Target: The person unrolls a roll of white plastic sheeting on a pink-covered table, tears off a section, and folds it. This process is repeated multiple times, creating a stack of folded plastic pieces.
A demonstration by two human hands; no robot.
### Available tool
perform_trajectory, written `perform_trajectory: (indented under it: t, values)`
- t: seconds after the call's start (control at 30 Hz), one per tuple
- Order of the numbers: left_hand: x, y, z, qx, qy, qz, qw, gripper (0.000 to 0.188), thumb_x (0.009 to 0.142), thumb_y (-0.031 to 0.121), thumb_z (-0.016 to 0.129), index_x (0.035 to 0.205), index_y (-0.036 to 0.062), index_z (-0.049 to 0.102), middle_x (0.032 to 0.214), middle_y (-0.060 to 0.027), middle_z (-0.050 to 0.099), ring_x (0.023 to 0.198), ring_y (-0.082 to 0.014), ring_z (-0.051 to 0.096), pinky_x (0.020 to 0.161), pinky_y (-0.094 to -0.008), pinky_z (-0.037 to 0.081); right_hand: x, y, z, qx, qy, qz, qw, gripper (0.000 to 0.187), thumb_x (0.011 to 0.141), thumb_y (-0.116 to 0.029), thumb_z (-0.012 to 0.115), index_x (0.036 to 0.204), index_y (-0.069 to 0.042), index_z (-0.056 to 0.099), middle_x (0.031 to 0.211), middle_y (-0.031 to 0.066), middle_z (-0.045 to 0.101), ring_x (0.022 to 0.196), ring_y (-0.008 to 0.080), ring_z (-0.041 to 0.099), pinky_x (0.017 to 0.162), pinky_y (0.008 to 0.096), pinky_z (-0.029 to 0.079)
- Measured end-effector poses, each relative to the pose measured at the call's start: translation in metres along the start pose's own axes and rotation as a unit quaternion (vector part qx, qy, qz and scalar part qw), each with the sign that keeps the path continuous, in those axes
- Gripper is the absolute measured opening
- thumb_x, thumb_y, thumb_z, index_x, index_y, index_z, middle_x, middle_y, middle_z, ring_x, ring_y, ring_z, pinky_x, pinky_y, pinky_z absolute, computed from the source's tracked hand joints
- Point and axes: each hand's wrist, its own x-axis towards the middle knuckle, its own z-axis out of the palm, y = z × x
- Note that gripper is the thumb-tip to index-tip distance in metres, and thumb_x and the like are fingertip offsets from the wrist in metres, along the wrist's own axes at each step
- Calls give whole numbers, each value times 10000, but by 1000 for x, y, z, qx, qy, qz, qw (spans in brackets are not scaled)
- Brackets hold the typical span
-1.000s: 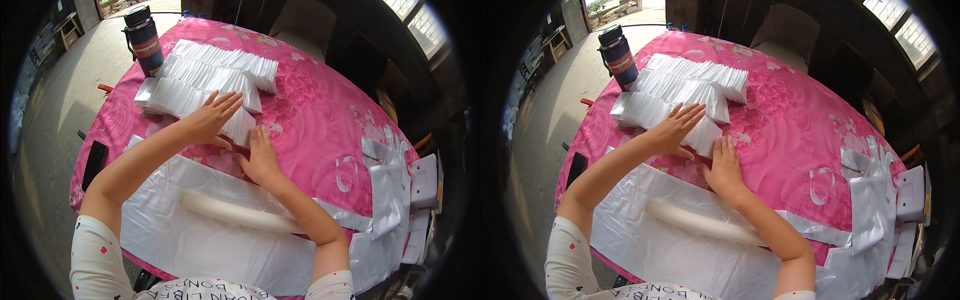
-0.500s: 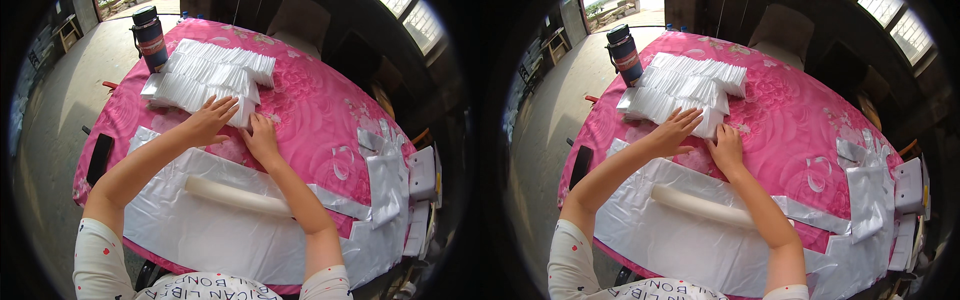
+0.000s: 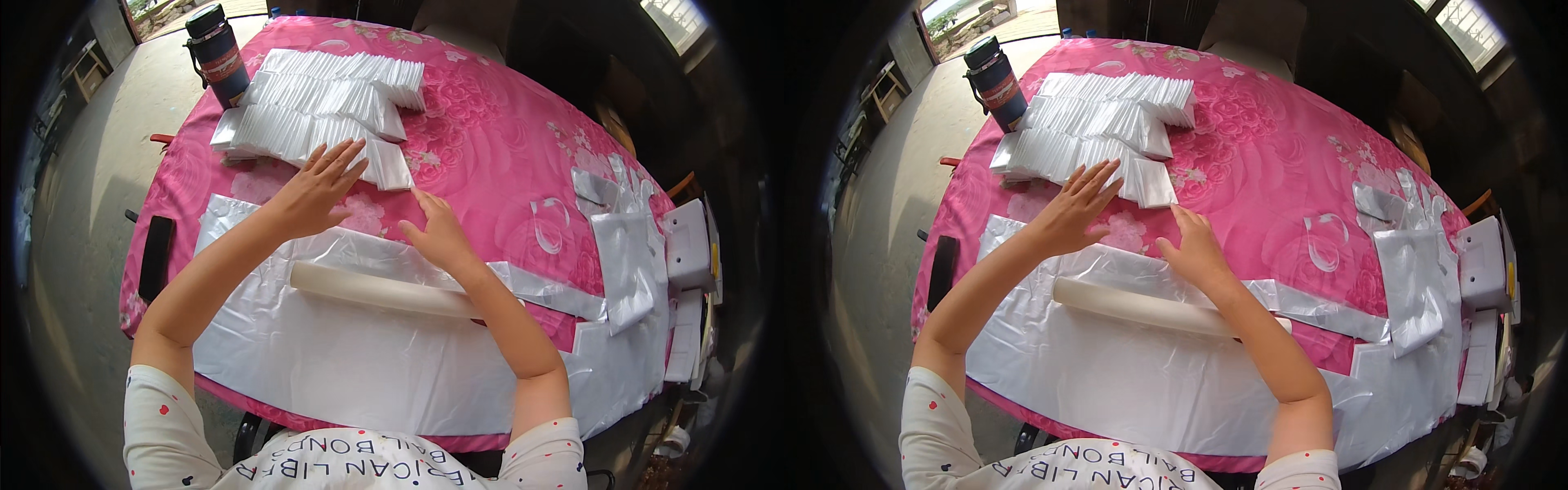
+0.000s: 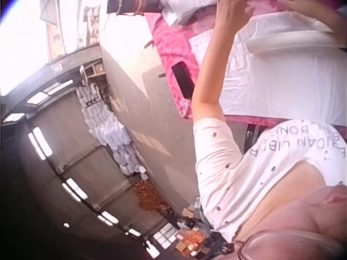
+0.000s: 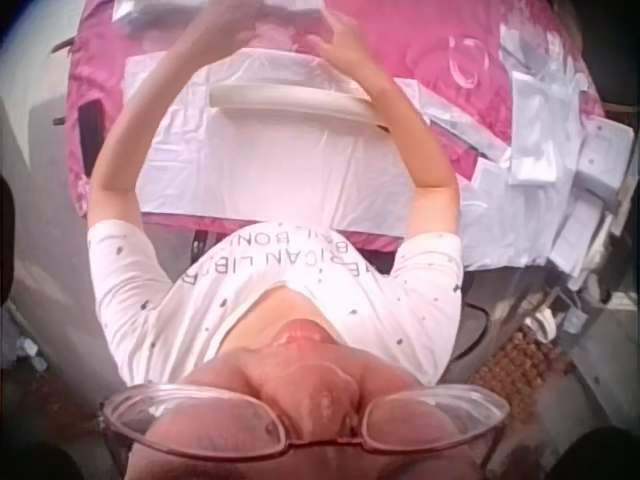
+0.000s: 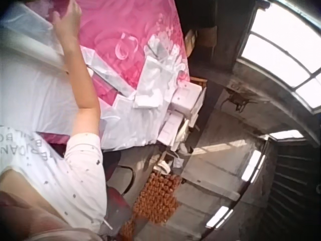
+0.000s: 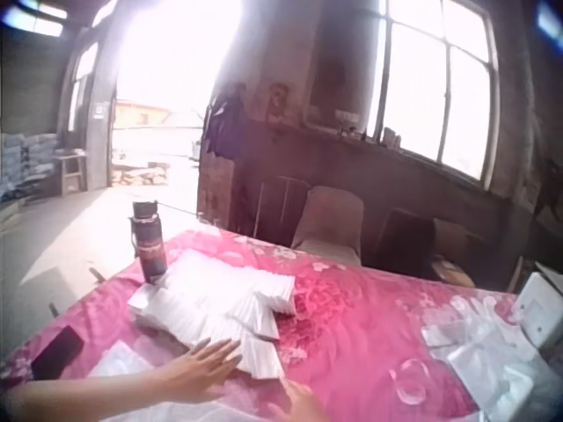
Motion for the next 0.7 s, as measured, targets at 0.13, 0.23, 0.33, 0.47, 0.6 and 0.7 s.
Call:
perform_trajectory:
  t: [0.13,0.23,0.33,0.47,0.6,0.7]
  values:
    - [-40,26,-13,-34,15,-17,999,719,744,198,670,1347,24,318,1452,-182,198,1352,-339,167,1096,-463,154,-66,0,-33,-19,-45,-34,998,545,791,-257,639,1222,35,480,1246,173,502,1186,308,420,989,380,349]
    - [-71,53,-3,-36,-7,-25,999,683,762,191,644,1339,15,323,1447,-196,201,1345,-359,174,1092,-467,159,-107,12,-43,-54,-21,-44,997,518,779,-303,658,1163,22,534,1216,150,530,1150,301,446,967,377,368]
    - [-88,87,1,-81,6,-25,996,633,777,182,605,1324,8,337,1441,-202,216,1335,-374,190,1082,-473,174,-139,10,-50,-54,21,-33,998,514,730,-323,698,1113,-2,579,1155,127,563,1072,290,486,938,373,381]
    - [-97,126,2,-128,33,-23,991,649,751,148,630,1321,27,345,1437,-195,233,1325,-389,205,1063,-475,215,-171,2,-45,-149,35,-91,984,508,701,-299,712,1110,-23,586,1029,101,584,959,267,508,851,369,421]
    - [-105,167,11,-162,46,-12,986,681,728,141,663,1322,41,344,1432,-190,246,1322,-391,209,1054,-474,238,-197,-20,-35,-211,28,-70,975,561,688,-293,720,1163,-46,555,891,88,565,881,249,513,762,355,448]
    - [-116,187,13,-182,38,-14,982,687,729,147,672,1323,38,344,1429,-189,247,1323,-387,207,1059,-472,228,-220,-36,-22,-209,-5,-37,977,701,719,-308,692,1313,-64,410,797,103,543,791,256,540,666,359,470]
